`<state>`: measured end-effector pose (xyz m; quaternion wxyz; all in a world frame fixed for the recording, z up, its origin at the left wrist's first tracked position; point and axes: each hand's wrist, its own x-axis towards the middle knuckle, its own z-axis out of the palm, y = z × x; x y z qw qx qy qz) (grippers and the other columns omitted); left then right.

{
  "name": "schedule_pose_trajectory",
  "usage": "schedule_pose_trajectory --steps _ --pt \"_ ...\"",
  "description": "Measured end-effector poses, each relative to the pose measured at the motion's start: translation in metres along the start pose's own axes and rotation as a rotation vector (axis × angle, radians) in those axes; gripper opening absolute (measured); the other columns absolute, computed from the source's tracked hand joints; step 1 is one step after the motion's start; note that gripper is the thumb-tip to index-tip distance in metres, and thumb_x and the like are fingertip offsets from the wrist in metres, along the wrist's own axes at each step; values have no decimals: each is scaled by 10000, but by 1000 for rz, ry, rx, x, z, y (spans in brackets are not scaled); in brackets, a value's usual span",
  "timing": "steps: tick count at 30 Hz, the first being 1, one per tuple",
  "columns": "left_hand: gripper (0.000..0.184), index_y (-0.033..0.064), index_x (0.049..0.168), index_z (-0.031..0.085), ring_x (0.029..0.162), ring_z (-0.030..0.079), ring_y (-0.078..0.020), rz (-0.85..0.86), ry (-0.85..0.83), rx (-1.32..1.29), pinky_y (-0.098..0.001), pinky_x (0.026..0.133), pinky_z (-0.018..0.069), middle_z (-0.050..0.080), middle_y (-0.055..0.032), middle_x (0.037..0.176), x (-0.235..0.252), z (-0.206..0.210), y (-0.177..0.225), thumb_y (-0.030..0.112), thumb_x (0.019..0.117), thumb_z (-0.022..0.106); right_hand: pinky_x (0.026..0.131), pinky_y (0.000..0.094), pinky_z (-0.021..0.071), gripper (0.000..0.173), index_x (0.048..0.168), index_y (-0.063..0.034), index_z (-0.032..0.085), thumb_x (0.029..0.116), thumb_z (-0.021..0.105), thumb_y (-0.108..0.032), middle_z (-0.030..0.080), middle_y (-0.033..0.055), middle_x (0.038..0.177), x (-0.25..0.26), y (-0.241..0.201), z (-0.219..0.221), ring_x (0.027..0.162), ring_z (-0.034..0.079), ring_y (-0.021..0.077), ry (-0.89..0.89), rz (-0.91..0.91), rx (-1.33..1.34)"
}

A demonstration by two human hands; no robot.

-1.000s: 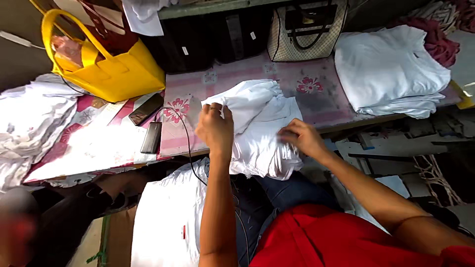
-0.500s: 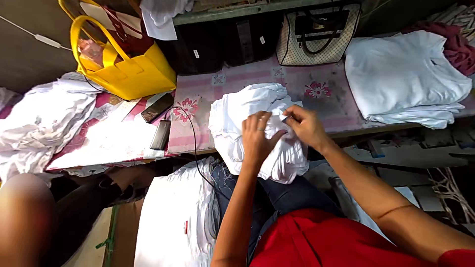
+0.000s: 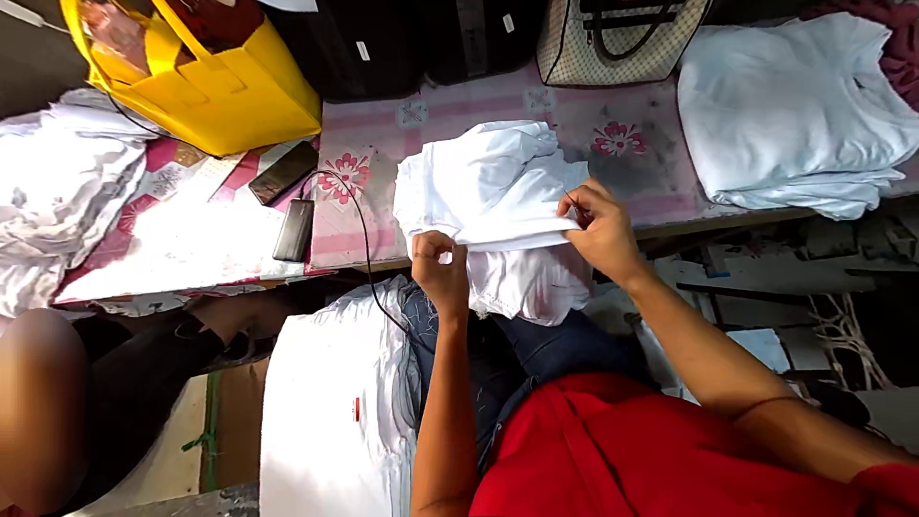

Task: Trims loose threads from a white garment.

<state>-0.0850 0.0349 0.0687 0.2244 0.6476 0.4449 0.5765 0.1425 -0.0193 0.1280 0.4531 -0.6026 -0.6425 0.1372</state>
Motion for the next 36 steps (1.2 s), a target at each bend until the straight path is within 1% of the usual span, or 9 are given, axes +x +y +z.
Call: schedule_pose_trajectory --steps 4,6,9,15,18,23,28,32,36 --pt "104 -25 854 748 912 642 -183 50 -78 15 -278 801 555 655 -165 980 -33 14 -9 -86 853 664 616 164 429 134 777 -23 609 797 612 109 545 55 888 -9 -8 -2 742 501 56 -97 67 192" --pt "295 -70 1159 722 954 658 -239 -151 -227 69 -327 806 576 635 -244 1144 -43 22 -6 -82 872 654 676 316 529 186 814 -60 745 845 634 87 618 92 937 -11 0 6 801 598 155 -202 115 19" --pt "618 -59 1432 534 954 634 -278 -407 -434 109 -386 804 559 543 -282 1307 -43 26 0 -87 831 671 778 595 514 285 1132 -133 797 921 656 -5 656 174 1050 -18 16 17 936 645 354 -456 341 -197" --pt "166 -48 971 749 850 651 -287 -295 -423 307 -403 760 558 644 -218 1011 -36 15 41 100 898 738 831 539 513 262 1219 -36 737 991 611 -71 661 176 1020 -29 9 8 918 639 314 -453 495 -87" --pt "402 -86 1211 679 1146 623 -402 -246 -491 296 -511 975 525 631 -277 1216 -38 30 21 163 908 768 905 576 507 307 1291 -40 703 1007 593 -81 688 196 1113 -31 14 16 1021 660 351 -476 490 -105" --pt "106 -27 910 766 920 720 -259 -69 -611 91 -410 872 588 731 -164 945 -60 8 -23 6 923 666 964 613 483 331 1345 -69 674 1065 517 -149 713 189 1198 -36 14 8 1106 673 363 -499 505 -121" --pt "167 -67 982 746 763 677 -208 -154 -588 79 -324 735 573 712 -183 927 -68 -15 6 75 896 724 839 560 516 293 1261 -66 705 1079 495 -158 721 168 980 -26 -7 0 894 681 316 -606 464 -88" --pt "362 -87 1221 671 920 690 -330 -232 -406 208 -447 834 581 671 -258 1110 -60 19 2 103 919 736 849 639 503 360 1402 -99 627 1080 486 -180 719 222 1043 -14 -11 34 972 685 410 -704 408 -185" --pt "103 -36 932 767 912 715 -241 -1 -342 44 -359 852 591 719 -180 959 -63 28 -34 -57 906 670 861 662 499 398 1461 -98 564 1084 474 -189 709 239 1104 -6 1 53 1021 677 442 -662 394 -198"
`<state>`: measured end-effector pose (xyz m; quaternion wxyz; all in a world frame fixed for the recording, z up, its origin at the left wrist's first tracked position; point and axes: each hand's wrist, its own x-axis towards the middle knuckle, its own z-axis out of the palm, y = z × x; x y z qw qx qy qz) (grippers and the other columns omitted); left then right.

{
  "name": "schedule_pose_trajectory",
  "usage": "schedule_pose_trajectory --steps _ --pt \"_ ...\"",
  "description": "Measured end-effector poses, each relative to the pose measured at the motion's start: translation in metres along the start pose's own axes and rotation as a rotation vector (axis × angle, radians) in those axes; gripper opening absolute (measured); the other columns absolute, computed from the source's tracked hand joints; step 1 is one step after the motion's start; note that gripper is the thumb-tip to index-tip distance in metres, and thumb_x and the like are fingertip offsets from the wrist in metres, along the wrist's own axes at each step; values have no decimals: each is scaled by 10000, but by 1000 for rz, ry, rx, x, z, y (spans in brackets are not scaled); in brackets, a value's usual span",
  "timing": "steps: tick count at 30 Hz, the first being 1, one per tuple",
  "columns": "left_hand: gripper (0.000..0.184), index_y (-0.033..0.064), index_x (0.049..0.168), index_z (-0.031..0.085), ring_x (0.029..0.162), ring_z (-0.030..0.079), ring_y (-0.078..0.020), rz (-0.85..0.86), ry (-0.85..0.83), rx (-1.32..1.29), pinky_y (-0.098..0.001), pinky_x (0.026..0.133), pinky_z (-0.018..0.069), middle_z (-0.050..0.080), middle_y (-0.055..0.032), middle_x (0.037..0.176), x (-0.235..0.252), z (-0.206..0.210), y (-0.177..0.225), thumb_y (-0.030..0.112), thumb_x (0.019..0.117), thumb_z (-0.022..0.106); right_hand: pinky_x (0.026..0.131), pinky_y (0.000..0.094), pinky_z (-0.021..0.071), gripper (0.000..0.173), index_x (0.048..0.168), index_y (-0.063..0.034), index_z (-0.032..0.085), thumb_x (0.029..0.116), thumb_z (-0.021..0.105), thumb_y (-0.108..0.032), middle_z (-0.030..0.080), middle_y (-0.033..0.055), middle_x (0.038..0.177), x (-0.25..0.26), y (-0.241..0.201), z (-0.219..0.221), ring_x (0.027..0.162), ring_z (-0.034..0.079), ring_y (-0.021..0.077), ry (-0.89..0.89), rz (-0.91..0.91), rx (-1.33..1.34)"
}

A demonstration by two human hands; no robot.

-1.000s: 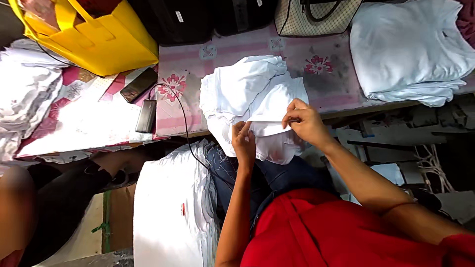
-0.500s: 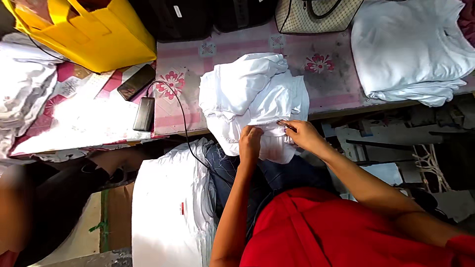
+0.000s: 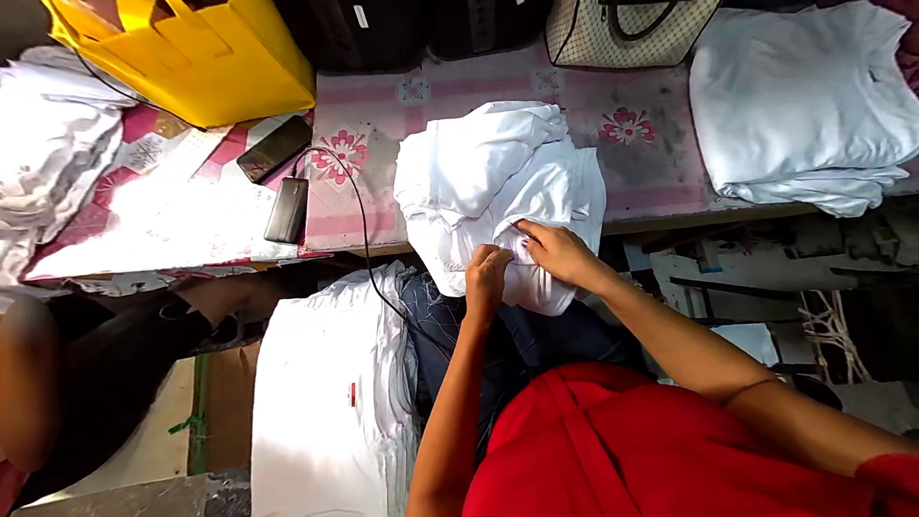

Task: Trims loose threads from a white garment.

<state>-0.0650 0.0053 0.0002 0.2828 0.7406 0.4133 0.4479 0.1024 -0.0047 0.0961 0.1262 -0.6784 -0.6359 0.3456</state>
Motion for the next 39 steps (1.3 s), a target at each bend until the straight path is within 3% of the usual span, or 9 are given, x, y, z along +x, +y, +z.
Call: schedule_pose_trajectory --steps 7,13,15,19,23,29,31,37,39 --pt "243 -53 1072 727 1049 692 -353 -317 -753 133 -531 966 531 701 -217 1105 -28 -67 17 112 1026 556 678 389 525 391 1422 -75 582 1117 432 -268 626 76 727 -14 11 -12 638 588 181 -35 -5 260" --pt "316 -67 1188 686 909 693 -329 -322 -188 111 -476 830 578 685 -224 1059 2 -18 42 148 957 700 587 332 487 404 1378 -110 615 1124 391 -329 554 34 677 -8 6 5 561 515 132 37 -1 414" --pt "134 -48 1018 743 896 709 -296 -189 -107 89 -445 829 592 703 -191 978 2 -1 21 41 942 678 598 361 493 422 1372 -107 620 1124 382 -352 562 49 681 -7 7 6 566 523 154 72 7 385" --pt "185 -35 989 750 930 717 -277 -137 -429 27 -438 890 584 719 -176 998 -24 -30 1 70 993 598 574 316 459 415 1290 -110 673 1123 381 -354 522 17 678 -19 17 -11 563 477 118 110 51 441" --pt "260 -90 1041 705 1095 664 -425 -438 -842 206 -589 986 501 680 -267 1135 -36 -65 23 92 1037 519 524 206 354 383 1050 -90 656 1114 404 -372 414 -67 655 -31 18 -26 538 385 31 13 172 638" --pt "318 -23 1219 693 1003 680 -358 -243 -221 143 -496 855 577 657 -234 1150 2 -20 38 168 965 696 486 167 315 517 957 -109 598 1131 226 -422 385 -90 599 -23 -2 -8 493 355 9 -183 154 820" --pt "140 -21 1039 744 938 696 -325 -158 -130 128 -477 837 583 688 -196 1009 0 -5 19 54 957 659 488 170 320 464 994 -98 598 1136 264 -388 383 -78 617 -20 1 -7 498 355 17 -175 151 809" --pt "225 -25 1075 751 1104 667 -370 -555 -553 280 -528 992 511 701 -224 1118 -17 -60 41 136 1000 613 481 160 332 388 979 -126 540 1136 277 -363 410 -80 648 -30 22 -25 496 366 10 -223 197 852" --pt "234 -37 1080 746 1069 670 -361 -547 -468 277 -500 963 525 691 -230 1119 -14 -63 62 147 995 630 461 145 315 401 969 -125 546 1138 268 -360 399 -89 626 -32 16 -24 477 350 -4 -271 212 878"
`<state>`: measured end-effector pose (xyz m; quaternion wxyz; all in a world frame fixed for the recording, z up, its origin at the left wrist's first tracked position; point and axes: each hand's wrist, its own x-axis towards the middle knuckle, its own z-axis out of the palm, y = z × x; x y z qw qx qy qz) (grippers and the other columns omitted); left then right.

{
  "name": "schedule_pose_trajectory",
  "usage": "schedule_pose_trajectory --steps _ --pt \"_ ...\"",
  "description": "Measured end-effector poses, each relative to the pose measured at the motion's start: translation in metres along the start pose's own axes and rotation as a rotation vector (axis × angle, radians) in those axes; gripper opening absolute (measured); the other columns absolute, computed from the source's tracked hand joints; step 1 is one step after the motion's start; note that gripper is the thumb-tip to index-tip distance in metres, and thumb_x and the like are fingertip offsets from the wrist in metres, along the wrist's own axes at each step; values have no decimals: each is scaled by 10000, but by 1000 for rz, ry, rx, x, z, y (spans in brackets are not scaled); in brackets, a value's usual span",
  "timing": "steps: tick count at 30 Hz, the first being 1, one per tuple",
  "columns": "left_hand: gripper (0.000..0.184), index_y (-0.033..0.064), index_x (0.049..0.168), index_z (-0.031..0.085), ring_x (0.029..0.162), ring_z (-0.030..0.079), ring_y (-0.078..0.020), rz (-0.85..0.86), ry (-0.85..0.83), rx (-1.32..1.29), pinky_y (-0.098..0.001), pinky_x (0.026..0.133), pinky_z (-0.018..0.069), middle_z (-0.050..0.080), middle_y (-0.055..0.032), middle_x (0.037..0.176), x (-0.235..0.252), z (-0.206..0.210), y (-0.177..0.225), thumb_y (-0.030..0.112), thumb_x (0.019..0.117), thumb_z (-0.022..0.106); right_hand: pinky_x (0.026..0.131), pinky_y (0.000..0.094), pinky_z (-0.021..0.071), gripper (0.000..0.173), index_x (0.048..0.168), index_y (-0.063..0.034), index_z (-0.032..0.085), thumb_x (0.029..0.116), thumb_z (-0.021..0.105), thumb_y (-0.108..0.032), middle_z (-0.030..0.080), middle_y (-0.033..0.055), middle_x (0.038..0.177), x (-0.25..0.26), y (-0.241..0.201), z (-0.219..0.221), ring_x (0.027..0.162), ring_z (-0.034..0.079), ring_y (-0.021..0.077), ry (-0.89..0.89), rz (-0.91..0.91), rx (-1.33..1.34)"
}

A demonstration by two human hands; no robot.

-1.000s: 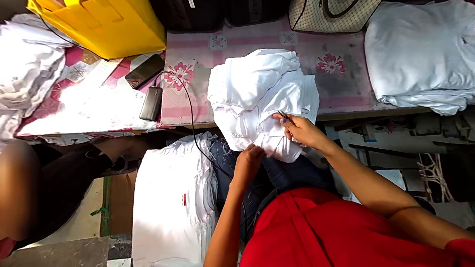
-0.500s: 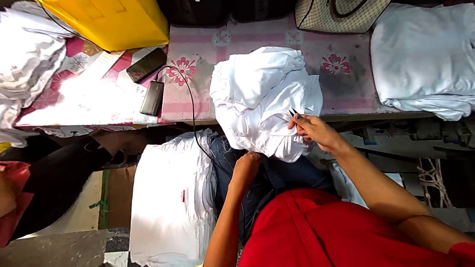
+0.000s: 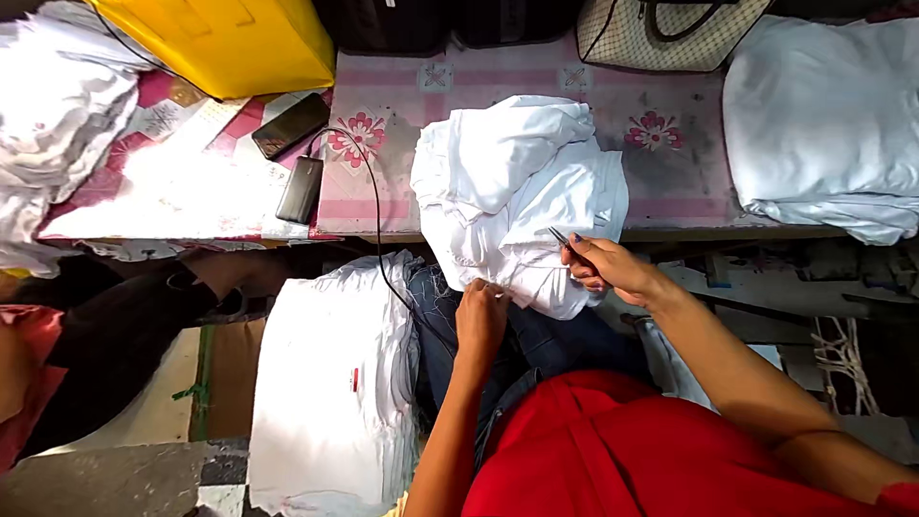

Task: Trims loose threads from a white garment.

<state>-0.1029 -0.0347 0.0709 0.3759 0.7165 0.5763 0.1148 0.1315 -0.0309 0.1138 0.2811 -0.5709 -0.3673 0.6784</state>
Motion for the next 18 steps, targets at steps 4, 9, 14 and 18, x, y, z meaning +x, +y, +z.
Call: schedule_pose_trajectory --steps 4,9,14,18 --pt "211 -81 1055 736 917 700 -328 253 390 -113 -428 818 595 686 -231 1040 21 36 17 91 960 658 454 150 285 404 967 -115 568 1136 291 -356 375 -103 603 9 -1 20 467 318 -8 -71 1 -11" --pt "114 -79 935 746 946 711 -335 354 576 -128 -418 852 596 703 -228 998 49 69 -7 -42 920 640 437 152 268 416 934 -110 579 1135 316 -363 345 -106 570 15 6 21 441 296 -5 -67 37 -14" --pt "114 -94 929 709 931 698 -191 215 381 -535 -310 845 592 676 -214 1103 36 50 -16 3 895 660 423 150 263 412 942 -123 567 1135 302 -374 329 -109 563 13 18 15 426 283 -5 -119 135 28" --pt "100 -60 918 697 968 669 -129 170 303 -718 -269 859 580 658 -156 1076 30 43 -16 23 919 642 418 149 259 408 935 -126 562 1134 312 -380 332 -107 563 17 21 20 423 282 -4 -156 191 21"
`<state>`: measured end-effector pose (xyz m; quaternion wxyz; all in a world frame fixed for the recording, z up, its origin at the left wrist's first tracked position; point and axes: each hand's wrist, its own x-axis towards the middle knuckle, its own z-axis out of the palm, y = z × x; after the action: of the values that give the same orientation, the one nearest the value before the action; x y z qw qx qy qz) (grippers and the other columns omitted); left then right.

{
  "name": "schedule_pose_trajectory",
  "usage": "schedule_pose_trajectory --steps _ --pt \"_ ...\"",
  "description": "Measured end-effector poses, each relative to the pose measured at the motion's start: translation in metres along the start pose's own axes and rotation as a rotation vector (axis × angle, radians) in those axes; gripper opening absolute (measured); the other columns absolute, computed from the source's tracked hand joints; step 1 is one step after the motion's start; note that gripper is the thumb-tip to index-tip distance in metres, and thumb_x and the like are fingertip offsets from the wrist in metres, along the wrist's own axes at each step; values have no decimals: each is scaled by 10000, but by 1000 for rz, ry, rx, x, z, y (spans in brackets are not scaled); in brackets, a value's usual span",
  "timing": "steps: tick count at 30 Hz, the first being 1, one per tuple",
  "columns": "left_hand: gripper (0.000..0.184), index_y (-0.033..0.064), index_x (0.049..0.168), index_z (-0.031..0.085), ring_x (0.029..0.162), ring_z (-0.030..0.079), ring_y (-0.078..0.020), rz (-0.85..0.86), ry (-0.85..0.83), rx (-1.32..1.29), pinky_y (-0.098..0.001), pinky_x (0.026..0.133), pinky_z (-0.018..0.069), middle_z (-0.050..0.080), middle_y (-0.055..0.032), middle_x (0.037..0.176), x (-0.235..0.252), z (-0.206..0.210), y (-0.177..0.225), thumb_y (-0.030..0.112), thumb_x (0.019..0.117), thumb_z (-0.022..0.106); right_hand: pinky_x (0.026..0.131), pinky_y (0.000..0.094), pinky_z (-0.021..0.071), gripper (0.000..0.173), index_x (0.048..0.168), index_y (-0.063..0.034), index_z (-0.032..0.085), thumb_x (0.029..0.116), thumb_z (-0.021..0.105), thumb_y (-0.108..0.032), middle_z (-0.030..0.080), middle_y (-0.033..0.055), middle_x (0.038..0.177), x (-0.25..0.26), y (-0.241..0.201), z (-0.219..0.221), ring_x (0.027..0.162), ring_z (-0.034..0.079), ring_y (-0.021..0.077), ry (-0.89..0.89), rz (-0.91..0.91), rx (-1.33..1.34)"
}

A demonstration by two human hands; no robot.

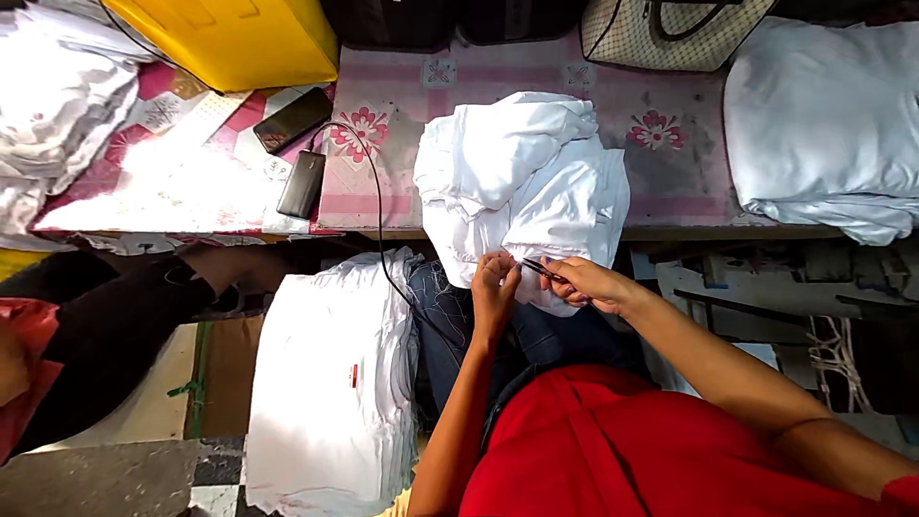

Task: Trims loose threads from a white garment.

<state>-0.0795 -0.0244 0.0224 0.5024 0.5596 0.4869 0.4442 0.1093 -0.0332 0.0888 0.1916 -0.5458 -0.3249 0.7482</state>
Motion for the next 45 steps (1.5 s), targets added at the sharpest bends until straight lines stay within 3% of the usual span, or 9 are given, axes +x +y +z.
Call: schedule_pose_trajectory --steps 12,15,17,19,21,24,28,41,45 --pt "81 -62 899 696 884 700 -129 20 10 -61 -275 807 606 686 -148 1061 -4 -1 1 -5 913 640 426 158 254 354 921 -103 578 1130 377 -307 335 -106 565 14 2 13 436 286 -2 111 -76 15" --pt "185 -104 1073 635 829 733 -175 15 15 -49 -334 804 631 706 -166 989 -4 -1 0 20 937 651 421 156 242 368 913 -111 576 1131 359 -311 323 -113 553 7 1 12 429 269 -7 97 -110 52" --pt "318 -103 1167 620 774 695 -154 37 41 111 -309 758 601 696 -161 969 0 2 2 68 917 717 425 150 241 372 916 -118 577 1132 349 -317 335 -117 554 3 -3 12 431 272 -15 84 -134 58" --pt "263 -81 1114 707 746 646 -183 77 105 302 -314 708 555 677 -191 974 4 8 3 54 891 739 430 147 240 361 931 -112 578 1132 350 -306 336 -118 562 4 -6 12 437 273 -17 86 -141 32" --pt "143 -49 1020 748 771 667 -203 60 130 346 -331 724 566 683 -188 951 9 9 3 21 901 708 432 149 243 352 922 -104 583 1130 372 -293 337 -114 560 7 -7 11 437 277 -15 103 -145 16" --pt "119 -66 1015 700 714 699 -106 -96 67 61 -277 714 600 720 -91 841 8 1 7 20 944 659 428 145 243 349 909 -113 574 1129 379 -299 338 -118 559 8 -4 7 434 278 -20 84 -126 31" --pt "104 -65 1003 642 766 733 -139 -234 32 -272 -321 787 616 731 -78 815 3 -8 13 3 986 565 417 141 231 375 881 -137 557 1130 359 -335 321 -123 549 9 2 2 423 264 -25 -8 -64 27" --pt "109 -61 1007 682 786 718 -98 1 44 -91 -283 791 610 733 -70 851 -3 -9 9 -8 932 623 422 138 240 387 895 -127 564 1132 345 -340 331 -117 556 17 -6 15 427 274 -21 5 -92 77" --pt "119 -75 1023 672 782 719 -94 -12 31 -80 -274 783 607 733 -71 851 -2 -8 9 -10 947 608 421 143 231 374 890 -117 572 1129 370 -322 324 -118 555 19 -3 18 429 267 -22 34 -108 87"
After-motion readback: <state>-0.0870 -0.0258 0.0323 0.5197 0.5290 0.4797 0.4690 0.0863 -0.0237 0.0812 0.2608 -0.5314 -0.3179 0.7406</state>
